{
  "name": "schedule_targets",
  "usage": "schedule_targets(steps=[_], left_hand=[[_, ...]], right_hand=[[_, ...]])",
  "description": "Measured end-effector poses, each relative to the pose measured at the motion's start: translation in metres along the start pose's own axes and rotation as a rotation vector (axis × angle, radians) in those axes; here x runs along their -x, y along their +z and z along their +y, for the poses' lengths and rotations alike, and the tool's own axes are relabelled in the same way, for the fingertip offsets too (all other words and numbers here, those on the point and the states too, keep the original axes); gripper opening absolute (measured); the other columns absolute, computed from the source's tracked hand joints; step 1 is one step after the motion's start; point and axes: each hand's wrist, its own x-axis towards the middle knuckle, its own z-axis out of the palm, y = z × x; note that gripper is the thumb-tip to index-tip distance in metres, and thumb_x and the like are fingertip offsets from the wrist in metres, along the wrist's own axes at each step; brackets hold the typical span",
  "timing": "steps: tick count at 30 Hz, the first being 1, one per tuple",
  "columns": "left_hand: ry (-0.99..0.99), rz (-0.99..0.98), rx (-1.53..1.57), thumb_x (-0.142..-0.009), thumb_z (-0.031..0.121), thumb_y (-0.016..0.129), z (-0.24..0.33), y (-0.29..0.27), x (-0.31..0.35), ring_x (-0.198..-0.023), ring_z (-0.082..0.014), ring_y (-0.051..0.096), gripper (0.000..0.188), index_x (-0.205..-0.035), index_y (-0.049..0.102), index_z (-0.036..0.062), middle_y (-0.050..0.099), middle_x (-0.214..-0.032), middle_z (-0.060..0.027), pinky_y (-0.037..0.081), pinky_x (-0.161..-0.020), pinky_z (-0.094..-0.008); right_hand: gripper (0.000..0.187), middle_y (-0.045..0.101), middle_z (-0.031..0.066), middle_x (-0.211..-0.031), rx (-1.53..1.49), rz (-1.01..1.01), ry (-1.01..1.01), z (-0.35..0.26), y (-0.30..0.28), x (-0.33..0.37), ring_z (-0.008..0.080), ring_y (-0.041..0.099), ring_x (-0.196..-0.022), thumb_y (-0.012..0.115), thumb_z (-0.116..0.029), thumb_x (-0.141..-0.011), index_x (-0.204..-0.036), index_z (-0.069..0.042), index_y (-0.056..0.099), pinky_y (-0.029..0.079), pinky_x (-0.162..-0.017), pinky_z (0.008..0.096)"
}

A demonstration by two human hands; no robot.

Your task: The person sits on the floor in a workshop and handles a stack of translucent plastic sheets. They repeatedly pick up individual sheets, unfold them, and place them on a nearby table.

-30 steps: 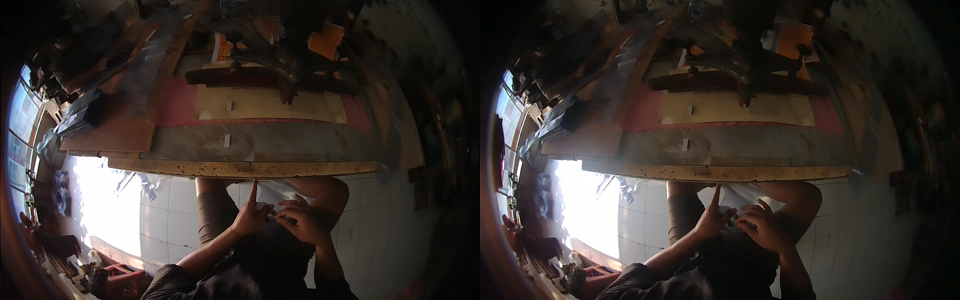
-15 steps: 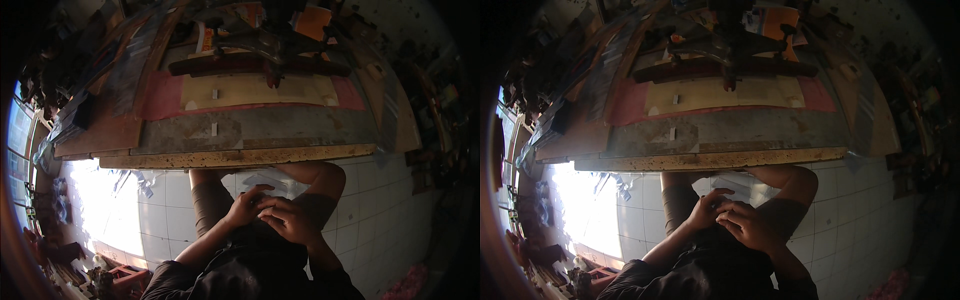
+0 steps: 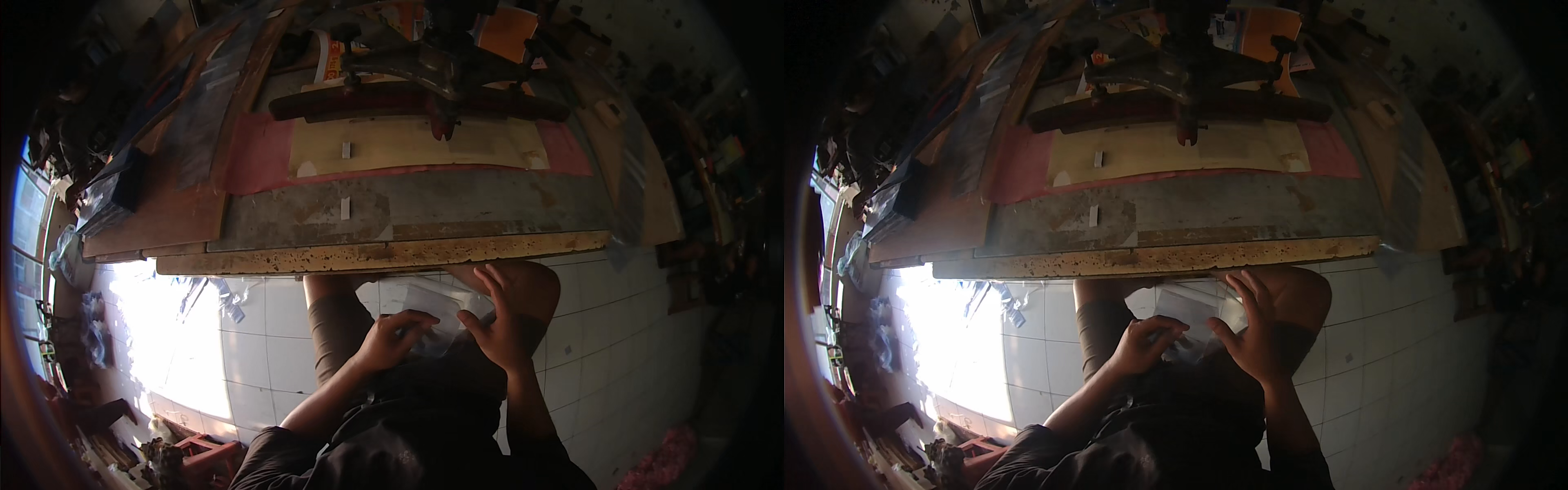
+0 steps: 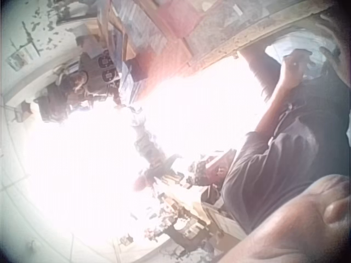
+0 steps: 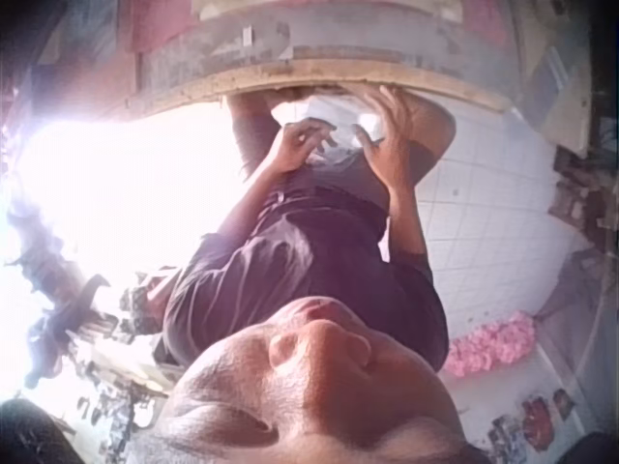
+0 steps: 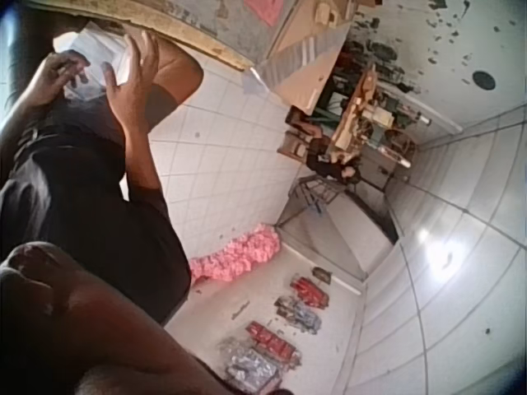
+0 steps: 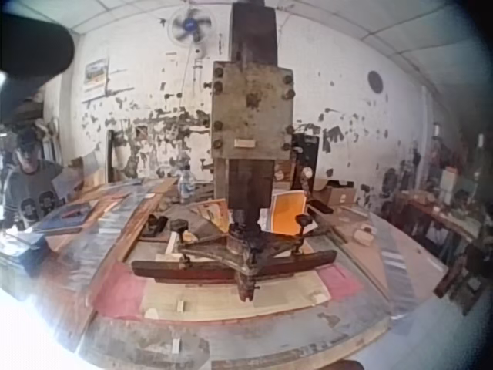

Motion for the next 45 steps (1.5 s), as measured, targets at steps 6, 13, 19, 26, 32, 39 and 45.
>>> schedule_targets(steps=[6, 13, 19, 26, 32, 39, 45], left_hand=[[0.161, -0.092, -0.007, -0.093, -0.004, 0.06, -0.002, -0.005, 0.005, -0.09, -0.0217, 0.076, 0.024, -0.108, 0.077, 0.0049, 0.078, -0.1, -0.0109, 0.059, -0.081, -0.0344], [0.239, -0.216, 0.108, -0.087, -0.008, 0.057, -0.004, -0.007, 0.007, -0.093, -0.0246, 0.076, 0.024, -0.1, 0.076, 0.0008, 0.078, -0.098, -0.0118, 0.059, -0.083, -0.035], [0.275, -0.367, 0.165, -0.088, -0.007, 0.059, 0.016, -0.008, 0.008, -0.093, -0.0256, 0.076, 0.021, -0.096, 0.076, 0.0018, 0.077, -0.098, -0.0109, 0.059, -0.084, -0.035], [0.296, -0.32, 0.277, -0.093, -0.007, 0.06, 0.028, -0.016, 0.004, -0.089, -0.0249, 0.075, 0.017, -0.092, 0.075, 0.0014, 0.077, -0.098, -0.0121, 0.059, -0.081, -0.0334], [0.128, -0.082, 0.183, -0.099, -0.004, 0.056, 0.024, -0.015, 0.0, -0.089, -0.02, 0.074, 0.014, -0.095, 0.068, 0.0003, 0.076, -0.098, -0.0111, 0.058, -0.078, -0.0317], [0.084, -0.031, 0.008, -0.101, 0.002, 0.059, -0.005, 0.007, -0.018, -0.087, -0.0167, 0.073, 0.029, -0.13, 0.062, 0.0004, 0.077, -0.099, -0.0115, 0.057, -0.079, -0.031], [-0.08, 0.095, 0.135, -0.102, 0.018, 0.066, -0.02, 0.021, -0.029, -0.077, -0.0139, 0.071, 0.091, -0.164, 0.001, 0.0035, 0.078, -0.096, -0.0096, 0.055, -0.076, -0.0289]], right_hand=[[0.033, 0.072, 0.005, -0.104, -0.556, -0.076, 0.479, 0.036, 0.011, 0.016, 0.0116, 0.067, -0.097, 0.075, -0.016, -0.096, -0.123, 0.0, 0.066, 0.052, -0.087, 0.0264], [0.018, 0.068, 0.005, -0.098, -0.778, -0.009, 0.495, 0.051, -0.003, 0.002, 0.0121, 0.065, -0.092, 0.071, -0.016, -0.099, -0.105, -0.001, 0.064, 0.052, -0.088, 0.0278], [0.021, 0.069, 0.0052, -0.089, -0.603, 0.117, 0.531, 0.125, 0.02, -0.007, 0.0113, 0.065, -0.088, 0.075, -0.019, -0.095, -0.1, -0.002, 0.064, 0.051, -0.078, 0.0292], [0.023, 0.072, 0.0083, -0.097, -0.235, -0.698, 0.547, 0.174, 0.09, 0.047, 0.0171, 0.069, -0.09, 0.076, -0.017, -0.093, -0.112, -0.008, 0.066, 0.054, -0.081, 0.0321], [0.023, 0.069, 0.007, -0.101, -0.47, 0.219, 0.326, 0.094, 0.035, 0.029, 0.0182, 0.067, -0.096, 0.063, -0.014, -0.101, -0.12, -0.001, 0.06, 0.05, -0.091, 0.0316], [0.049, 0.066, 0.006, -0.089, -0.702, -0.095, 0.427, 0.005, -0.02, 0.04, 0.0102, 0.064, -0.077, 0.068, -0.005, -0.098, -0.14, -0.001, 0.044, 0.05, -0.072, 0.026], [0.019, 0.071, 0.0046, -0.093, -0.714, -0.499, 0.221, -0.038, -0.037, 0.043, 0.0117, 0.07, -0.083, 0.072, -0.011, -0.097, -0.115, -0.005, 0.068, 0.055, -0.074, 0.0242]])
